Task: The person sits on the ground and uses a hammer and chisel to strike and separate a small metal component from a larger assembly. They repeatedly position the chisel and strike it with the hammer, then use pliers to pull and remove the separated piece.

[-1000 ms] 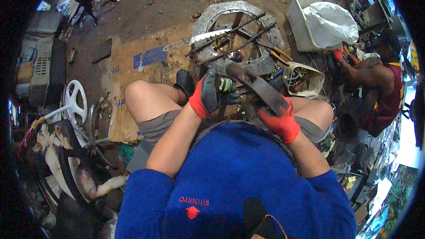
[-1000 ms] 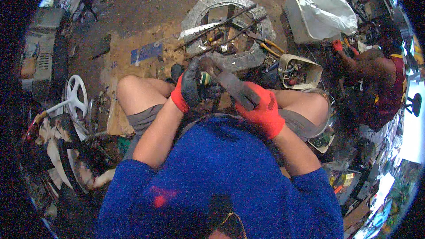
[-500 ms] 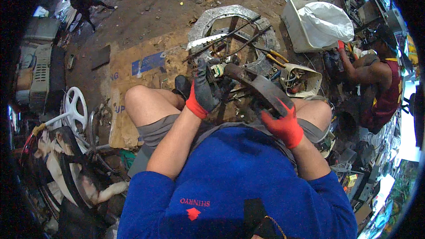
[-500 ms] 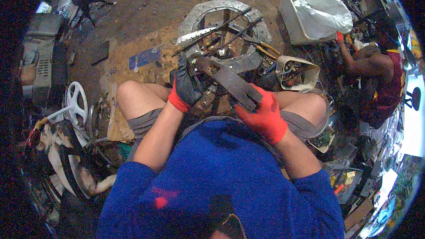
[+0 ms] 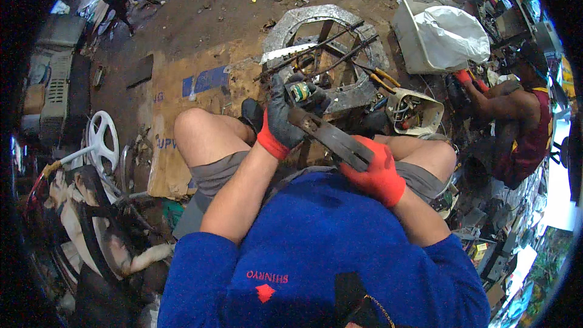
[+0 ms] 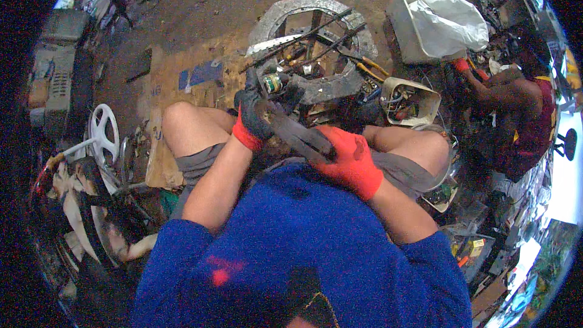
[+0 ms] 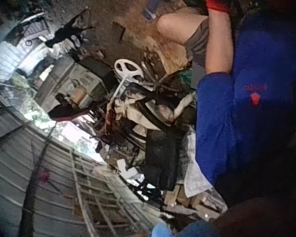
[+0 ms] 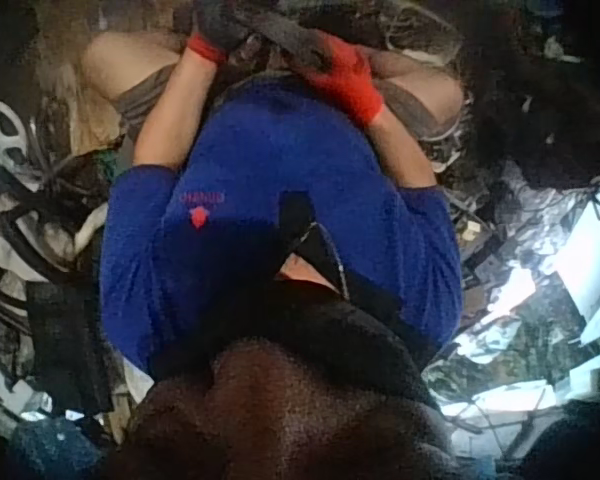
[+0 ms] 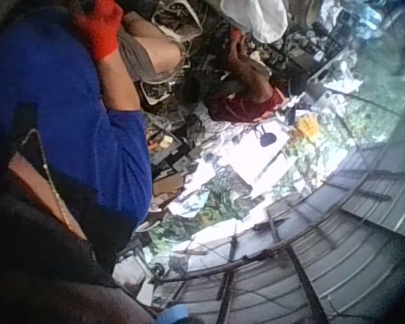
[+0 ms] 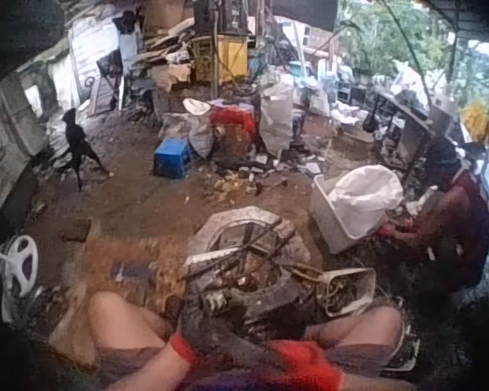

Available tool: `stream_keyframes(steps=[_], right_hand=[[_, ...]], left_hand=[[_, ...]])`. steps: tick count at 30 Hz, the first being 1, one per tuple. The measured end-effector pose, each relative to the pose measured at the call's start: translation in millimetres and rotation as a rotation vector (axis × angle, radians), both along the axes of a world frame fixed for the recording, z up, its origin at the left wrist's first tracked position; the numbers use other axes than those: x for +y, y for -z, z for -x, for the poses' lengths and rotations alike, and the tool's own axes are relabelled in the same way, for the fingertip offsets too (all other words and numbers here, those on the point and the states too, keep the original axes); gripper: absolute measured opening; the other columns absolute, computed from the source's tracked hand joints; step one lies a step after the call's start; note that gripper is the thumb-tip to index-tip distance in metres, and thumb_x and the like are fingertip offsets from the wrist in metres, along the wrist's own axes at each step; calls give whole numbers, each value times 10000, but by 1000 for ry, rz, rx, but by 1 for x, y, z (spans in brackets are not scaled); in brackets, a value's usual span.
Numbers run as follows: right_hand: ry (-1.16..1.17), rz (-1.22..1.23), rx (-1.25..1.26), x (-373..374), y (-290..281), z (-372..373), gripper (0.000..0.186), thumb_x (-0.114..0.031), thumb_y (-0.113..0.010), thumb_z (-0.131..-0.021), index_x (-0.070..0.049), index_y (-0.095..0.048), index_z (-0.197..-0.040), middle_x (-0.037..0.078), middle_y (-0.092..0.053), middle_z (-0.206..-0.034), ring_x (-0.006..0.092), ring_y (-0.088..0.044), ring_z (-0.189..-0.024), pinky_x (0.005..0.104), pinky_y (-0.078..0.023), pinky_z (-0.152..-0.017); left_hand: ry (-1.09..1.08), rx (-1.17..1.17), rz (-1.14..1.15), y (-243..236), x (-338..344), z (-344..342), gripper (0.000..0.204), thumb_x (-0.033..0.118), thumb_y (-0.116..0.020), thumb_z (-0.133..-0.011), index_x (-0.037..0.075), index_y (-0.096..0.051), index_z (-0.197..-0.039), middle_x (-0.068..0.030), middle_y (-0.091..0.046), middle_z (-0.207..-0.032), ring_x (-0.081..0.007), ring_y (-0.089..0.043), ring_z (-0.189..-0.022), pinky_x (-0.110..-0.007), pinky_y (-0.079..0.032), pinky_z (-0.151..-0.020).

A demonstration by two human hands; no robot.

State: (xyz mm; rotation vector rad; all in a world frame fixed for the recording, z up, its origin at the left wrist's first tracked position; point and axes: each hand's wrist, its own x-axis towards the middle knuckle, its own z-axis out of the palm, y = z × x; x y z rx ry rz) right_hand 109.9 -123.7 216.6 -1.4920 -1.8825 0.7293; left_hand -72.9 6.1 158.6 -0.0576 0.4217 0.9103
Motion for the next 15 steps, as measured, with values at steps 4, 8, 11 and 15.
stream_keyframes(steps=[4, 8, 11, 15], right_hand=[[34, 90, -87, 5, 18, -2, 511, -258, -755, -722, -50, -595, -1160, 170, -665, -1028, 340, -656, -923, 403, -529, -799], [-22, 65, -54, 2, 15, -10, 500, -257, -751, -726, -46, -599, -1154, 172, -666, -1022, 343, -656, -922, 415, -527, -802], [11, 107, -49, 8, 20, -6, 486, -257, -747, -731, -49, -605, -1148, 173, -665, -1030, 344, -653, -935, 421, -525, -807], [53, 77, -61, 3, 13, -8, 456, -256, -743, -737, -58, -618, -1129, 161, -673, -1017, 342, -657, -930, 414, -529, -800]], left_hand=[[11, 6, -141, 8, -5, -4, 482, 577, -467, -929, 146, -551, -1128, -107, -646, -1001, -282, -642, -921, -481, -520, -895], [11, -4, -73, 11, -4, -1, 503, 574, -463, -934, 135, -547, -1164, -129, -648, -1056, -298, -640, -962, -487, -514, -911], [20, -51, -94, 11, -2, -3, 503, 568, -465, -936, 126, -555, -1158, -129, -649, -1061, -304, -640, -966, -492, -512, -918], [-17, -2, -155, 13, 2, -2, 538, 557, -428, -954, 83, -585, -1152, -133, -651, -1083, -296, -630, -1007, -482, -496, -946]])
